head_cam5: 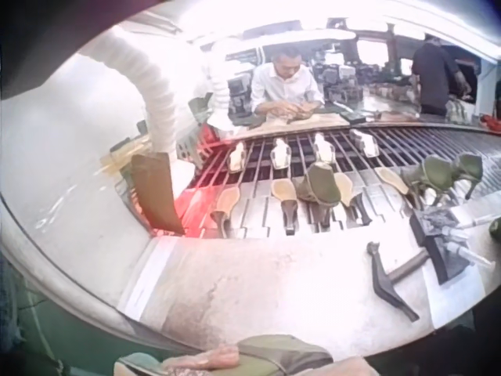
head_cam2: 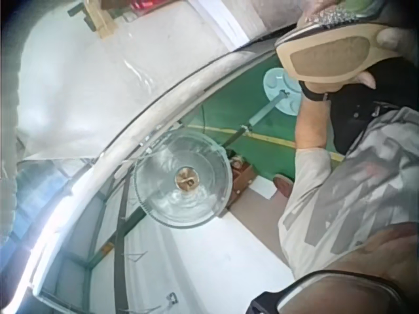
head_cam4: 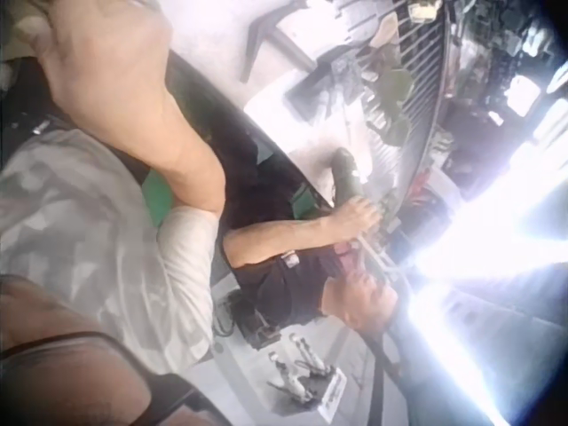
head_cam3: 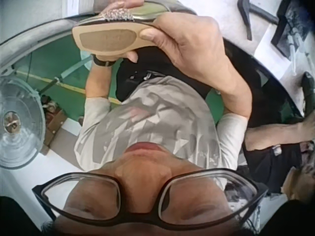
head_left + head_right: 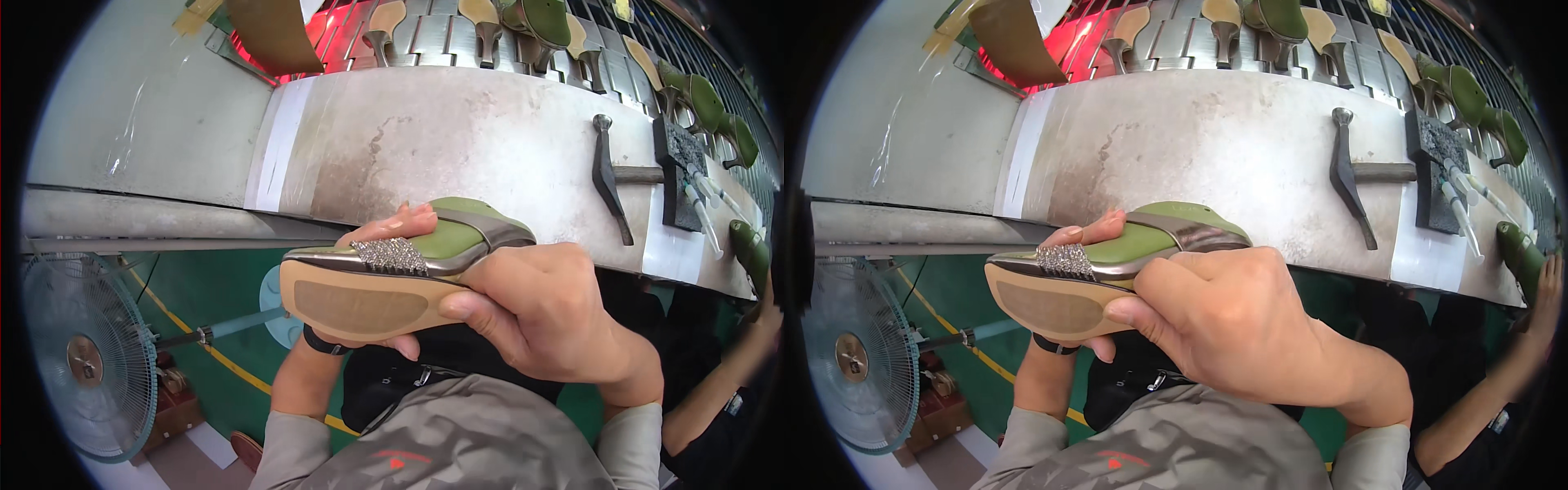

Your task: The person assembles high-heeled shoes by taking lasted shoe uppers and soles from a conveyor, pressing each sole and heel onto the shoe by hand, and hammering along the edges and heels with a hammer.

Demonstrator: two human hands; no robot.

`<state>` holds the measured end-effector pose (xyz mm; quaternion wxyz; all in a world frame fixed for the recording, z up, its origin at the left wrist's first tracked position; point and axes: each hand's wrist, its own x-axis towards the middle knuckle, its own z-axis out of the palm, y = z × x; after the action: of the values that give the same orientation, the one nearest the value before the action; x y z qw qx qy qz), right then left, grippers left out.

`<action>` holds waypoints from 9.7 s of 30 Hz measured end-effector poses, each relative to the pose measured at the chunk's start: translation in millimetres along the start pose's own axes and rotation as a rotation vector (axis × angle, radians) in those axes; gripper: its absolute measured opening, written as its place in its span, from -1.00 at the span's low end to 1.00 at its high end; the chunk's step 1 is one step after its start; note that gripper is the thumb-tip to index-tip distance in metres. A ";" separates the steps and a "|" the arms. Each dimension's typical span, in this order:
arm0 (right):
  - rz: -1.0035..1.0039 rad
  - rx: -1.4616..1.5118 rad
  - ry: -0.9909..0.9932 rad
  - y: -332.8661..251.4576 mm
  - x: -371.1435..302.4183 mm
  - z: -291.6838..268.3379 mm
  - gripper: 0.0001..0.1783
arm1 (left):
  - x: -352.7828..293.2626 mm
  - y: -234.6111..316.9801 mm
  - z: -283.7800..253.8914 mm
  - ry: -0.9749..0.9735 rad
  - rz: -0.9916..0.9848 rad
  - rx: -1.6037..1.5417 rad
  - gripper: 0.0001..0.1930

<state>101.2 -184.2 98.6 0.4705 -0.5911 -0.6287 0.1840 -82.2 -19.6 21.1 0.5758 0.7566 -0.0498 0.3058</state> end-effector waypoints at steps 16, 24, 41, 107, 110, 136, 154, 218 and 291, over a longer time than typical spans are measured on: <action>0.062 0.018 0.136 23.5 -11.1 -58.7 -0.12 | 88.8 29.2 3.5 -0.442 -0.045 0.160 -0.05; 0.376 0.366 0.534 28.1 -22.7 -101.3 -0.39 | 93.3 -60.9 39.5 0.177 -0.479 -0.368 -0.44; 0.216 0.099 -0.002 -4.1 -0.9 -49.1 -0.22 | 111.5 -47.8 30.3 0.060 -0.134 0.077 -0.01; 0.515 -0.680 -0.201 41.2 96.9 -61.8 -0.48 | 158.8 -88.5 26.6 0.087 -0.303 -0.015 -0.40; 0.510 -0.664 -0.160 40.6 95.5 -57.3 -0.47 | 158.7 -89.3 25.3 0.062 -0.285 -0.016 -0.51; 0.530 -0.260 0.058 77.4 48.7 -28.9 -0.43 | 157.4 -92.7 23.5 0.145 -0.244 0.015 -0.61; 0.596 0.139 -0.076 67.2 24.2 -45.4 -0.44 | 158.5 -79.2 27.8 0.177 -0.265 -0.118 -0.62; 0.204 0.938 0.291 56.4 42.2 26.9 -0.19 | 103.5 -76.0 28.9 0.601 -0.267 -0.347 -0.60; 0.803 0.801 -0.085 95.7 16.4 0.5 -0.30 | 89.0 -66.2 29.2 0.079 -0.267 0.373 -0.46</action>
<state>157.6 -146.7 29.0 0.5255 -0.5513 -0.2540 0.5962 29.9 0.7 7.3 0.4630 0.8372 0.1306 0.2602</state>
